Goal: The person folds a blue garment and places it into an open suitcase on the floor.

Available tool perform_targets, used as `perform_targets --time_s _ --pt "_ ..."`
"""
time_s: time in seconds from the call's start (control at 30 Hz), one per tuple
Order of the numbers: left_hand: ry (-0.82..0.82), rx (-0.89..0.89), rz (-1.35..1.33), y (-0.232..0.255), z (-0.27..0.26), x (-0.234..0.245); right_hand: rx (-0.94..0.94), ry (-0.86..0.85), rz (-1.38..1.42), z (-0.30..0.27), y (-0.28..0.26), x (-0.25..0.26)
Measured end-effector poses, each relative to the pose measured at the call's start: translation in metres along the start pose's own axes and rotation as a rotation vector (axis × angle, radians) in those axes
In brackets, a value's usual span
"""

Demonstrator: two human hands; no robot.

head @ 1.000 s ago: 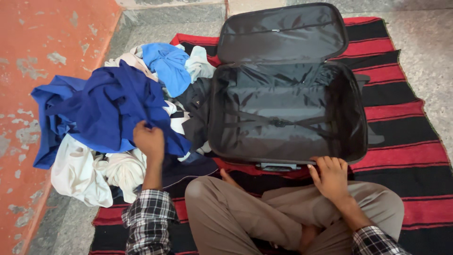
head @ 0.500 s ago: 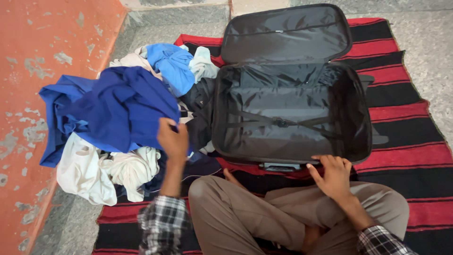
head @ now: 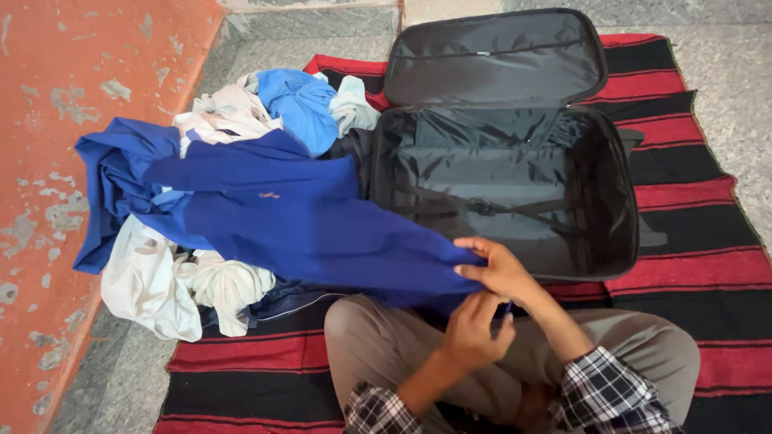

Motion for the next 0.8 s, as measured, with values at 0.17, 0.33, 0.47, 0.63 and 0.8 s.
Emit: perform_targets --time_s 0.17,0.33,0.47,0.63,0.8 --pt "0.151 0.304 -0.105 -0.060 -0.034 0.011 0.313 0.100 -0.127 -0.009 0.003 0.015" --pt "0.477 0.913 -1.146 -0.191 -0.058 0.012 0.127 0.224 0.174 -0.028 0.002 0.038" --pt "0.572 0.961 -1.508 -0.223 -0.039 0.042 0.106 0.228 0.227 -0.049 -0.023 0.063" --pt "0.647 0.725 -1.630 -0.233 -0.017 0.087 0.100 0.263 0.141 -0.094 -0.016 0.127" --pt "0.715 0.760 -1.613 -0.253 -0.012 0.109 0.054 -0.090 -0.122 -0.149 0.033 0.130"
Point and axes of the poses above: each hand's wrist, its own z-axis towards the middle knuckle, its own x-axis out of the back of the hand, y = z × x, the point moved 7 cm from there along z, towards the middle knuckle, and after that the axes turned 12 degrees about x, right-handed, at the moved point
